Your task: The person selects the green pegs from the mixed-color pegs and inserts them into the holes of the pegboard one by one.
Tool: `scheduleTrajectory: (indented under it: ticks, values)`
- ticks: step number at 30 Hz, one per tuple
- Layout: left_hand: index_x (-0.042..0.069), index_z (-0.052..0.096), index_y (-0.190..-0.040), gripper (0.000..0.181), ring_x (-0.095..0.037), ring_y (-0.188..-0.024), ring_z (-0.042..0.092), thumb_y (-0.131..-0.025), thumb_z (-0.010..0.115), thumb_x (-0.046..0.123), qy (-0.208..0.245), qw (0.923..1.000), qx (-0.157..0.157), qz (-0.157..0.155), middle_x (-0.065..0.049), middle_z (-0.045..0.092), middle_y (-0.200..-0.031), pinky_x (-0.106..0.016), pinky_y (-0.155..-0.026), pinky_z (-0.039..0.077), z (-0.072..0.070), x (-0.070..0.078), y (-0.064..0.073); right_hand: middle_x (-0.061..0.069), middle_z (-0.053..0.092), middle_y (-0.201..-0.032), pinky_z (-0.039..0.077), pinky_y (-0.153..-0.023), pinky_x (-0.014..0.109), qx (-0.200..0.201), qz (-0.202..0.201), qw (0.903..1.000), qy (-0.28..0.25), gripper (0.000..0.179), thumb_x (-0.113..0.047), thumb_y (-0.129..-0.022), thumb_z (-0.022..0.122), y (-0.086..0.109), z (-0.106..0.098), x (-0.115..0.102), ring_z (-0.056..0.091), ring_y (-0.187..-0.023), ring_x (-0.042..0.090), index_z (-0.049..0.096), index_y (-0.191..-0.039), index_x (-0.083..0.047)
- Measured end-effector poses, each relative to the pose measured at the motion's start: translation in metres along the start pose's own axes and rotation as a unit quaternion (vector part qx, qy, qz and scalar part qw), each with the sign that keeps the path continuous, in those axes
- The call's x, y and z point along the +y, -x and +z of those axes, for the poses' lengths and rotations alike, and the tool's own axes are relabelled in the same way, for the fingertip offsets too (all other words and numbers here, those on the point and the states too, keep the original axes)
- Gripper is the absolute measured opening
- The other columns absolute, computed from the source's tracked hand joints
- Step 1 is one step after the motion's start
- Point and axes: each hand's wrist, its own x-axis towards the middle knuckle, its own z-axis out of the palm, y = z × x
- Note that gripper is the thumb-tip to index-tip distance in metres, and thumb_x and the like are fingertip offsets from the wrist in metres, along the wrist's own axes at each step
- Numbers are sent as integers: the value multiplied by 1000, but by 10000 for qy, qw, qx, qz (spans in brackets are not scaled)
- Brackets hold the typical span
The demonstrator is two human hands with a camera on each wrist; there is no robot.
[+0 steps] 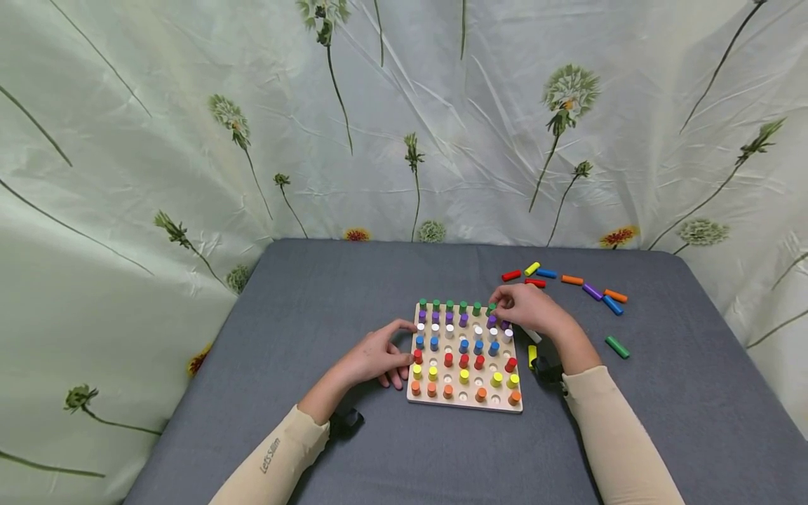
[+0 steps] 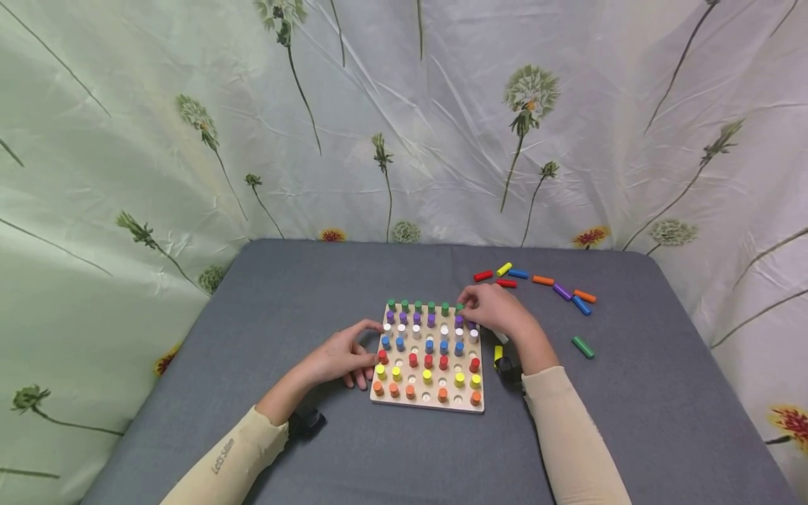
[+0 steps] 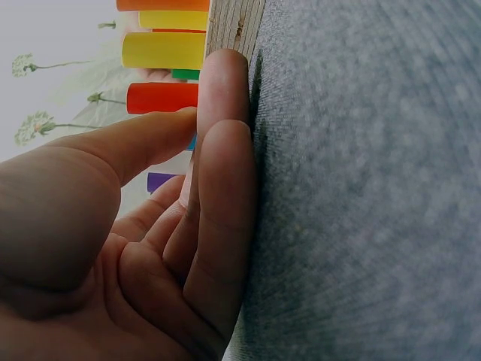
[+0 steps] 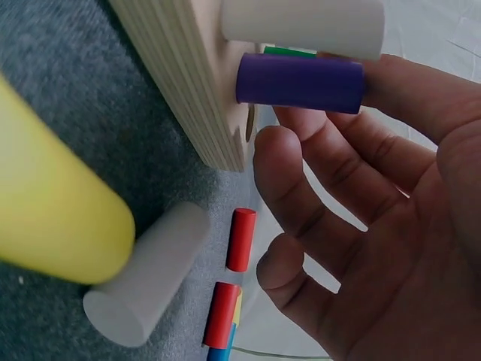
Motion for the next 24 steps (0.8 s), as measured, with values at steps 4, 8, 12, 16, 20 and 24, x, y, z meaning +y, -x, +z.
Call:
scheduleTrajectory:
  ticks: [4,8,12,16,20,24]
  values:
    - [27,50,-149,51,-16,-56,73,-102,71,21,-8,10000,-2,-12,-5,76,-73,-31,-50,57,1,0,0,8,75,-100,57,-80,39,74,-14,10000,-60,24,-18,-101,69,4,-1,2,68,-86,17,73,-119,-4]
    - [27,50,-148,51,-16,-56,72,-102,71,22,16,10000,-11,-36,-6,76,-73,-32,-51,57,1,0,0,9,75,-102,58,-83,40,260,-45,9996,-115,25,-19,-102,67,9,-4,4,68,-87,17,73,-121,-4]
    - [27,50,-149,51,-16,-56,72,-102,71,22,26,10000,-5,-54,-6,76,-73,-32,-51,57,1,0,0,12,74,-106,59,-81,41,463,-5,9988,-155,28,-20,-104,66,19,-14,8,68,-90,20,71,-124,-2]
    - [27,49,-149,51,-16,-56,72,-103,70,20,9,10000,-9,-39,-6,76,-73,-32,-51,57,1,0,0,13,74,-108,57,-79,37,536,149,9982,-233,30,-22,-105,66,31,-27,15,68,-91,21,69,-126,-2]
    - [27,49,-149,51,-16,-56,72,-103,70,19,14,10000,-31,-40,-6,76,-73,-31,-51,57,1,0,0,12,74,-104,54,-77,34,491,291,9981,-215,33,-25,-104,67,44,-41,22,67,-88,19,68,-127,-1]
    - [26,49,-149,51,-16,-56,72,-102,69,18,26,10000,-15,-57,-6,76,-73,-31,-50,57,1,1,-1,12,74,-101,52,-74,32,396,493,9979,-103,36,-27,-104,67,57,-58,28,67,-85,19,67,-127,1]
